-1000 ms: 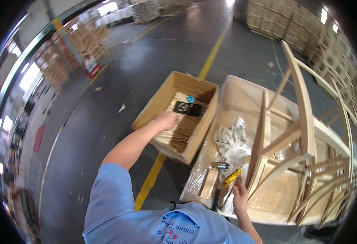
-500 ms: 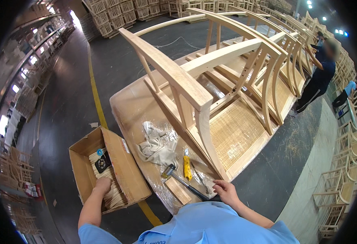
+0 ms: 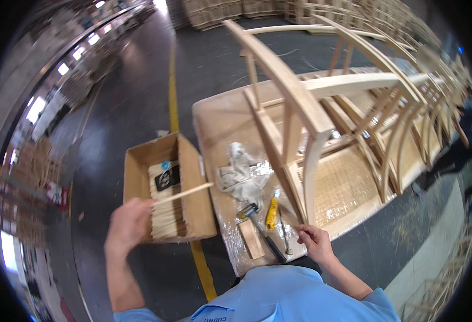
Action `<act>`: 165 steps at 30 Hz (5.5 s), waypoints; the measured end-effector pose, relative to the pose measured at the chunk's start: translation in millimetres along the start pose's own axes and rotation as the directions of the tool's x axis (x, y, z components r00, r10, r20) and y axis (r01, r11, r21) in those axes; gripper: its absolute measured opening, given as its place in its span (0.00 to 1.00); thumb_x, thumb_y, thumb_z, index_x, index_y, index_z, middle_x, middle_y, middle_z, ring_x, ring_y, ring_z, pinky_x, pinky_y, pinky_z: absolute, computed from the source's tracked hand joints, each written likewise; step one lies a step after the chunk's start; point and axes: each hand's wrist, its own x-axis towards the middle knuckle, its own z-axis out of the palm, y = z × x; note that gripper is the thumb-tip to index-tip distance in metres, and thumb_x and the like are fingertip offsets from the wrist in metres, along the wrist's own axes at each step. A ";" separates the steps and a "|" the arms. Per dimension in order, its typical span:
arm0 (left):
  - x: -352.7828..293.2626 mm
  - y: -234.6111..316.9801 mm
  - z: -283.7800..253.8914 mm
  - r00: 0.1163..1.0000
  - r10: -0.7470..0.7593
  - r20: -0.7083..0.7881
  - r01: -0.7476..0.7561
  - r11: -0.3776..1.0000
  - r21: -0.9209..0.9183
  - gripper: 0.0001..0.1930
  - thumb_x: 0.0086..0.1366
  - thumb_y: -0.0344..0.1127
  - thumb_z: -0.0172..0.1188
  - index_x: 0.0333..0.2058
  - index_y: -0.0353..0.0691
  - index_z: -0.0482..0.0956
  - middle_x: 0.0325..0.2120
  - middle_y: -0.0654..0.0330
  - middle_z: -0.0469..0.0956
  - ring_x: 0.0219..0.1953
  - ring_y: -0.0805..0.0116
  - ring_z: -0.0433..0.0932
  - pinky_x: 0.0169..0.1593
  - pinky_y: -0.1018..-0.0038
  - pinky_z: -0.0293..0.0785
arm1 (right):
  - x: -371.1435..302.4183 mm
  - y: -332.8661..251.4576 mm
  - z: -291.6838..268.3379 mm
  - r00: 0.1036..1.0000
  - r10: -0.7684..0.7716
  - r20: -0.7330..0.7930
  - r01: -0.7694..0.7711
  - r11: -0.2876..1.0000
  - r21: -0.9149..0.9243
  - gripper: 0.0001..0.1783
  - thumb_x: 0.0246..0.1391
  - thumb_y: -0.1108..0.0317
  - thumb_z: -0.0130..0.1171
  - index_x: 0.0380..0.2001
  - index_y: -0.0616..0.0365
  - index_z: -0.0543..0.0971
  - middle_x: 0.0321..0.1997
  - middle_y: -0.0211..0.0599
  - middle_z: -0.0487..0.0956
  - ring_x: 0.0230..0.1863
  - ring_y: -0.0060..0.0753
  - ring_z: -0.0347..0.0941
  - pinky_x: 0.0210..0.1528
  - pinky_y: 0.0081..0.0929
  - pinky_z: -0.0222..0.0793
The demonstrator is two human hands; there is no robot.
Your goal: The person assembles a wooden chair by inserting wooden dowels into the frame and securing them with a hammer. The person uses a utility knife to trim the woven seat material and a hammer to drive the dowels into place.
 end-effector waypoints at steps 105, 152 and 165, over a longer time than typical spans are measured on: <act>3.0 474.1 496.3 0.100 -0.995 0.027 0.668 0.047 -0.742 0.23 0.66 0.42 0.70 0.55 0.39 0.76 0.50 0.46 0.77 0.60 0.42 0.68 0.64 0.53 0.68 | 247.8 73.1 -98.0 -0.425 -0.250 0.870 0.903 -0.056 0.426 0.21 0.45 0.70 0.64 0.46 0.53 0.88 0.52 0.33 0.86 0.63 0.41 0.75 0.72 0.53 0.59; 11.1 465.1 477.0 0.135 -0.982 0.134 0.750 0.013 -0.661 0.22 0.63 0.33 0.73 0.52 0.37 0.74 0.50 0.44 0.73 0.60 0.43 0.67 0.65 0.53 0.66 | 315.6 48.2 -84.0 -0.325 -0.269 0.907 0.814 0.408 0.413 0.38 0.49 0.77 0.73 0.65 0.46 0.76 0.81 0.38 0.60 0.84 0.46 0.48 0.85 0.63 0.32; 4.0 462.2 485.6 0.238 -0.965 0.111 0.777 0.120 -0.618 0.25 0.62 0.34 0.73 0.53 0.39 0.71 0.54 0.40 0.71 0.59 0.38 0.68 0.65 0.49 0.67 | 194.2 122.0 -227.6 0.689 -0.104 0.717 0.233 0.969 -0.083 0.10 0.65 0.72 0.66 0.47 0.63 0.85 0.39 0.38 0.85 0.40 0.33 0.82 0.45 0.30 0.79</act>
